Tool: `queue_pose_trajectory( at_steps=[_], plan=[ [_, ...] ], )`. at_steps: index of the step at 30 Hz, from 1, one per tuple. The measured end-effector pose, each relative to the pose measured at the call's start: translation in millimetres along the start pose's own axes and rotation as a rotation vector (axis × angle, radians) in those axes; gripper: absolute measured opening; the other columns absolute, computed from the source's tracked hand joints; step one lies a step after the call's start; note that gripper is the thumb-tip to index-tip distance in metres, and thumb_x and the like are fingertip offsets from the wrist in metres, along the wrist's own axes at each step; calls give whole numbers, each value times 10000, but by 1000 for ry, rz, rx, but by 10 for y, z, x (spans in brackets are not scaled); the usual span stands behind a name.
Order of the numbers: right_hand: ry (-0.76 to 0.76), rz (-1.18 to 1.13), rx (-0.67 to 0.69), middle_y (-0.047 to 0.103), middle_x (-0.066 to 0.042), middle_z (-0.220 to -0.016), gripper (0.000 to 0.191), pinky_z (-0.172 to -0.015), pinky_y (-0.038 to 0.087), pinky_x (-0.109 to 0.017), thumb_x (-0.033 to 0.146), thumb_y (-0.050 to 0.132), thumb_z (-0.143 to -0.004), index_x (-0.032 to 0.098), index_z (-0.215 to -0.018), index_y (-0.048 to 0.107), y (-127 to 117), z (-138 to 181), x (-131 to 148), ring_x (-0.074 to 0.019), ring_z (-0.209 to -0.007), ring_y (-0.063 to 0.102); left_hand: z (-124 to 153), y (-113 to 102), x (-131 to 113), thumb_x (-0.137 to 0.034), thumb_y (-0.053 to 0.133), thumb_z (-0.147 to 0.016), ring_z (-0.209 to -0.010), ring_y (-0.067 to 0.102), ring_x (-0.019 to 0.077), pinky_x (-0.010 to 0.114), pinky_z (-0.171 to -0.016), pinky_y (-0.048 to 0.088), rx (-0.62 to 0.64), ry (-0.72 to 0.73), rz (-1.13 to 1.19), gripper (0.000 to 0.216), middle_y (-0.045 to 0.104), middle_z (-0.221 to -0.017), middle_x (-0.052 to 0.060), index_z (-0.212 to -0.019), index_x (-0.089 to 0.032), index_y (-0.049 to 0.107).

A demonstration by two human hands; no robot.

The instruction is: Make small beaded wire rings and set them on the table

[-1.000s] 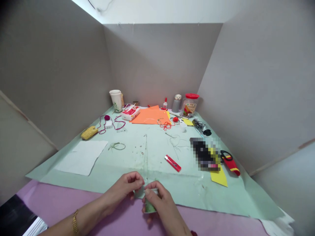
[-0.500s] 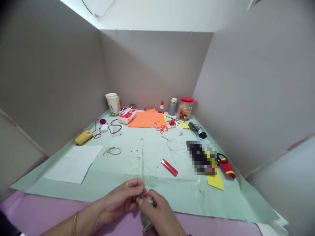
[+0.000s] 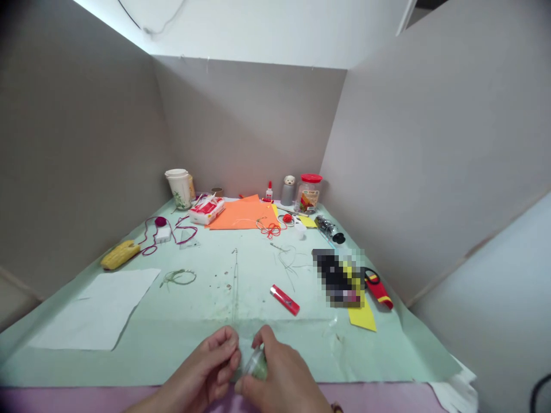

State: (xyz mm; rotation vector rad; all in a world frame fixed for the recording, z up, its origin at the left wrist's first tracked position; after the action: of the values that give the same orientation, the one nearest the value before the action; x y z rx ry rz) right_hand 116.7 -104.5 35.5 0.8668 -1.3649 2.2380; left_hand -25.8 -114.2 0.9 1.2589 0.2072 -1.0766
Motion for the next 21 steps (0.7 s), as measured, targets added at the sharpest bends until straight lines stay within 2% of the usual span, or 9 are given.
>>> queue_pose_trajectory(
  at_steps=[4, 6, 8, 10, 12, 17, 21],
  plan=[
    [-162, 14, -12, 630, -43, -969, 403, -798, 386, -291, 214, 582, -646, 236, -1048, 597, -176, -63, -19, -217, -909, 561, -20, -14, -16, -440, 731, -690, -421, 312, 21, 174, -419, 236, -42, 33, -55, 392, 523, -606, -49, -701, -180, 438],
    [-192, -4, -34, 594, -54, -1087, 503, -878, 365, -294, 195, 587, -634, 237, -1135, 575, -256, -106, -44, -220, -1013, 530, -41, -47, -10, -449, 744, -671, -434, 328, 25, 172, -432, 266, -85, 35, -61, 407, 518, -606, -51, -706, -181, 439],
    [-155, -4, -94, 583, -58, -1089, 534, -854, 375, -292, 188, 590, -619, 215, -1150, 539, -335, -154, -75, -215, -991, 525, -59, -78, -10, -442, 754, -660, -459, 339, 30, 169, -451, 291, -131, 48, -54, 409, 513, -620, -50, -718, -181, 445],
    [-126, 17, -118, 590, -40, -997, 465, -777, 389, -281, 181, 583, -610, 205, -1071, 531, -395, -192, -88, -197, -892, 528, -72, -97, -11, -448, 747, -668, -462, 313, 31, 168, -450, 287, -155, 59, -60, 401, 487, -611, -57, -721, -181, 452],
    [-161, 26, -89, 573, -16, -930, 396, -737, 384, -268, 153, 559, -607, 212, -997, 528, -429, -212, -81, -176, -831, 512, -76, -110, -8, -463, 734, -677, -453, 273, 34, 169, -434, 267, -170, 60, -75, 400, 445, -579, -70, -708, -185, 448],
    [-219, -82, -43, 528, -18, -1015, 404, -777, 383, -272, 109, 531, -614, 232, -998, 525, -478, -194, -125, -176, -889, 494, -56, -122, 2, -466, 738, -666, -462, 252, 40, 169, -422, 259, -192, 48, -88, 413, 435, -586, -71, -695, -191, 431],
    [-251, -176, -3, 521, -13, -984, 378, -724, 388, -258, 85, 541, -604, 233, -952, 548, -549, -125, -168, -167, -837, 483, -34, -121, -6, -474, 746, -651, -456, 197, 37, 165, -407, 239, -231, 44, -88, 425, 412, -584, -82, -704, -193, 430]
  ],
)
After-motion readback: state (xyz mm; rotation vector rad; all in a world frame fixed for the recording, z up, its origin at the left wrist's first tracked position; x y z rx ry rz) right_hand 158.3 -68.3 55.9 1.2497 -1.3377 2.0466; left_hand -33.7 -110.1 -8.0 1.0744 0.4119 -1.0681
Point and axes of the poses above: each hand's wrist, its own z-axis away from the middle knuckle, its own y-axis out of the palm, x = y × z, the point moved 3 cm from there along -z, towards the middle knuckle
